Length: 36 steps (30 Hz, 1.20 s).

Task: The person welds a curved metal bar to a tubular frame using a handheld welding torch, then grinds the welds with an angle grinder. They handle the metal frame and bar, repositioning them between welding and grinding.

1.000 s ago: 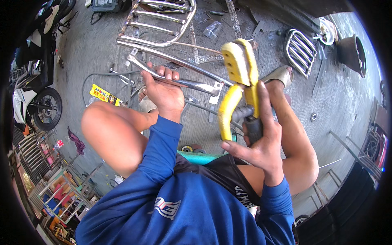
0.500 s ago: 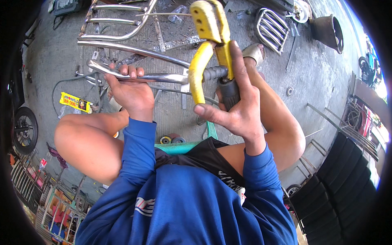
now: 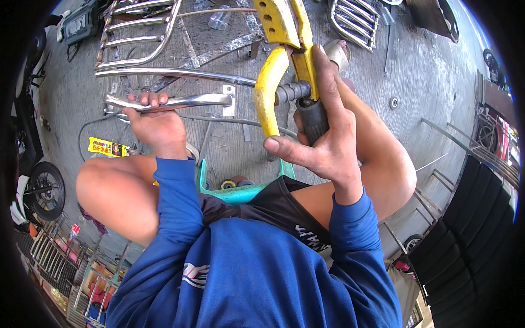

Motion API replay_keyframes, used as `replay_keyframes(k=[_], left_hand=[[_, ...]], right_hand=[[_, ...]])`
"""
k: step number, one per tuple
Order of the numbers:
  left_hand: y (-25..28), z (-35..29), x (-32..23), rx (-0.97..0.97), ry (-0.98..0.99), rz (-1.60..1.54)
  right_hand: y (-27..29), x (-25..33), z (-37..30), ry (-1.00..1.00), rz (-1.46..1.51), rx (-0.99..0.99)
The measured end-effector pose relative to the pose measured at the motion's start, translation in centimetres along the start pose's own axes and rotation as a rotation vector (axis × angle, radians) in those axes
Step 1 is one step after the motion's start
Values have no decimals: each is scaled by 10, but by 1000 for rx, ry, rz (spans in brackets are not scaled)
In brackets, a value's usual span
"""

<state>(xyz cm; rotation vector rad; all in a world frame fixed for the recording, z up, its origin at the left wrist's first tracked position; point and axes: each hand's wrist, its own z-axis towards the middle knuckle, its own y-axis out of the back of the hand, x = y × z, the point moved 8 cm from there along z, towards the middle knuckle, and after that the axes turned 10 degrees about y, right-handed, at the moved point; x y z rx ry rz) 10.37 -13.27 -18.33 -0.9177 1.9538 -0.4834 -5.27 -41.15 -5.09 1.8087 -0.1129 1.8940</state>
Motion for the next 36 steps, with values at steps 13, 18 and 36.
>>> replay_keyframes(k=[13,18,36], left_hand=[[-68,-61,-96,94,-521,399],[-44,-50,-125,119,-391,201],[11,11,-13,-81,-5,58]], right_hand=[[16,20,-4,71,-2,-2],[12,28,-17,39,-37,-7],[45,4,-62,-47,-113,45]])
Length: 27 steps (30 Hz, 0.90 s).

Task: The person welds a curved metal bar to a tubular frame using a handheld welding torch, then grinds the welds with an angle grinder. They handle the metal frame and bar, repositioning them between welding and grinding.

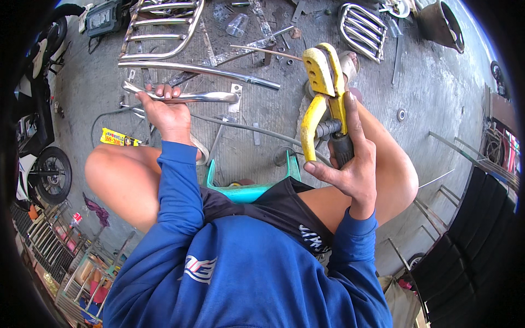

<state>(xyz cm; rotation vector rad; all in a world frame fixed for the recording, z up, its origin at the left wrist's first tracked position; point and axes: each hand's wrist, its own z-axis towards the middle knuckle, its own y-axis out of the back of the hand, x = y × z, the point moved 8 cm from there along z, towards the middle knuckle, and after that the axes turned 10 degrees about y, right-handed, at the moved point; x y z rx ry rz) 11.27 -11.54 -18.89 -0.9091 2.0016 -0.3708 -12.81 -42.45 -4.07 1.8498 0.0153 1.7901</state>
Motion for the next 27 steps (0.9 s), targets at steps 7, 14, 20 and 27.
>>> replay_keyframes(k=[7,14,20,27], left_hand=[[-5,7,12,7,27,8],[-8,5,12,20,30,-4],[-5,4,14,-14,48,-25],[-4,5,12,-11,36,-21]], right_hand=[[7,-13,-7,-76,-18,72],[9,-15,-10,-97,22,23],[10,-14,-9,-42,63,-20],[11,-17,-13,-145,64,8]])
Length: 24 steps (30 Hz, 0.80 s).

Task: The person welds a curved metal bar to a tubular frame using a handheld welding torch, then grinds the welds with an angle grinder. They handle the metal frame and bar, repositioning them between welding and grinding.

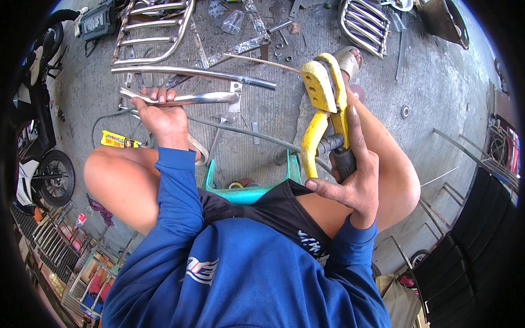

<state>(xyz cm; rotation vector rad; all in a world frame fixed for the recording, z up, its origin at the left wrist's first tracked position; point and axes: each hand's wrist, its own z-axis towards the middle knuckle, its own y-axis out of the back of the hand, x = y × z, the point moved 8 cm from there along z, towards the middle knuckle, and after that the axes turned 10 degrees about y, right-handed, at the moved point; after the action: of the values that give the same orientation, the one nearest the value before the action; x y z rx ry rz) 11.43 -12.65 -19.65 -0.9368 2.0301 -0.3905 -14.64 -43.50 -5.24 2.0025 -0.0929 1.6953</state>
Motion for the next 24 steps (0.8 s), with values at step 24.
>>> replay_keyframes(k=[24], left_hand=[[-6,-11,7,-31,-5,-45]], right_hand=[[6,0,-5,-1,-82,-20]])
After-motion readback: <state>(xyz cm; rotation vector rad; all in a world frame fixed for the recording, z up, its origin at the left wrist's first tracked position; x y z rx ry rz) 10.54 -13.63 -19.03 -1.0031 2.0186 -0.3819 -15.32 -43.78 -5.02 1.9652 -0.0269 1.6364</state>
